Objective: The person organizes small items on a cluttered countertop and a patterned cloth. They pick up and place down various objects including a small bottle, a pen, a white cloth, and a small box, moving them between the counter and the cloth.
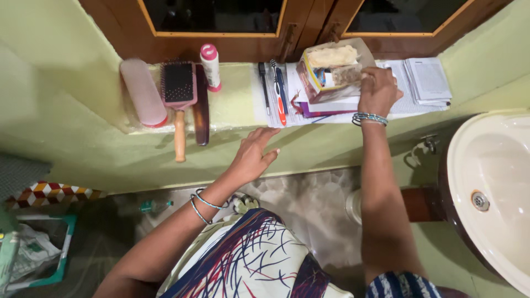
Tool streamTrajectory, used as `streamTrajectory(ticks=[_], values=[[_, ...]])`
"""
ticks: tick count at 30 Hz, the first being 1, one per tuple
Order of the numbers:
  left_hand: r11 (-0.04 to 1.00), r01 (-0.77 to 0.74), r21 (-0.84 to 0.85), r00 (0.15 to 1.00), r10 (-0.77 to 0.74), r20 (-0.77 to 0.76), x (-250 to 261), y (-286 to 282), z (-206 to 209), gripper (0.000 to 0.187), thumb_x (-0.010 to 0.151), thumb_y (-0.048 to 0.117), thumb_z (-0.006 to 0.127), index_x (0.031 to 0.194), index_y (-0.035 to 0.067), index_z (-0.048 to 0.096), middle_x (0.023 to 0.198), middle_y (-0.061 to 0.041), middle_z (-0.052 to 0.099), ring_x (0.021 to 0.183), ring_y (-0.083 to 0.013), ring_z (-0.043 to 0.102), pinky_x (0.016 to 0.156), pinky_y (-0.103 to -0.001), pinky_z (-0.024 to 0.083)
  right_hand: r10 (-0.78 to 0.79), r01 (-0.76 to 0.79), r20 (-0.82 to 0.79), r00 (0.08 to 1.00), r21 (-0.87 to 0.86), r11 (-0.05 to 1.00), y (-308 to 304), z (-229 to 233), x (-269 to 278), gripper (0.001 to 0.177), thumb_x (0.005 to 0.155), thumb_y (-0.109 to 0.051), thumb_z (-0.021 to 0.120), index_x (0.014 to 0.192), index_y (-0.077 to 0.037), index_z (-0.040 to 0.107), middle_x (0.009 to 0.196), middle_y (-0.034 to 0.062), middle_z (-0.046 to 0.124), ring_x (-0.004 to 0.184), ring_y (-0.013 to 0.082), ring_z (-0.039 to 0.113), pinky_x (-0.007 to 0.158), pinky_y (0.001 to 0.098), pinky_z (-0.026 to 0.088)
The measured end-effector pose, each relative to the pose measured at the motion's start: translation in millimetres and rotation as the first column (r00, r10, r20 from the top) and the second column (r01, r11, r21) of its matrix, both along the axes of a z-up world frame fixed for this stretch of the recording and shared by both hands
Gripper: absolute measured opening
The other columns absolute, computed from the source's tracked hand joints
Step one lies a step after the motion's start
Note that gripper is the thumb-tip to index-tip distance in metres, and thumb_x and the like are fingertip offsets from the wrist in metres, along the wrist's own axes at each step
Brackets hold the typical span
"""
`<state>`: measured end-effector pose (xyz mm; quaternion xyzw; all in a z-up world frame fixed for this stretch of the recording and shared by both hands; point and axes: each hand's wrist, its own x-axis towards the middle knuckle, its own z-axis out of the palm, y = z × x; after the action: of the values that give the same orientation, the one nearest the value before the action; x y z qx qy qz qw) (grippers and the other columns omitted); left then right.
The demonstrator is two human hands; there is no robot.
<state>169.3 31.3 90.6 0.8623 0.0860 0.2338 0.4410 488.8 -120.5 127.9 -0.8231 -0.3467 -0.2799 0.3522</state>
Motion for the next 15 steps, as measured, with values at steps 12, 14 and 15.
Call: streamTrajectory(ticks=[12,14,15], values=[[0.992,0.054,0.114,0.994,-0.043,-0.104,-89,-68,-27,0.070,0.090,0.020,0.065,0.154,0.004,0.040,0.161,-0.020,0.038,0.153,-0.0356,0.029,0.117,-0.052,0.028,0.327,-0.168,-0.387,0.862,0.391,0.905,-68,-44,-216,0.035,0.092,0.002,0.059,0.126,-0.002,0.068,0.128,0.0126,0.067,0.121,0.0229,0.062,0.108,0.0355,0.046],[0.990,0.066,0.121,0.987,-0.047,-0.151,-112,-81,-33,0.072,0.090,0.020,0.065,0.154,0.004,0.038,0.163,-0.020,0.035,0.154,-0.0363,0.026,0.117,-0.053,0.028,0.315,-0.156,-0.483,0.817,0.341,0.927,-82,-61,-260,0.034,0.092,0.000,0.061,0.125,-0.004,0.068,0.127,0.0117,0.067,0.120,0.0224,0.062,0.103,0.0349,0.048],[0.990,0.073,0.123,0.983,-0.051,-0.175,-124,-89,-38,0.072,0.090,0.020,0.065,0.155,0.005,0.037,0.164,-0.020,0.033,0.154,-0.0367,0.025,0.116,-0.054,0.028,0.291,-0.124,-0.544,0.787,0.322,0.938,-87,-73,-282,0.033,0.092,-0.002,0.062,0.124,-0.006,0.069,0.126,0.0107,0.067,0.118,0.0220,0.063,0.101,0.0345,0.049]])
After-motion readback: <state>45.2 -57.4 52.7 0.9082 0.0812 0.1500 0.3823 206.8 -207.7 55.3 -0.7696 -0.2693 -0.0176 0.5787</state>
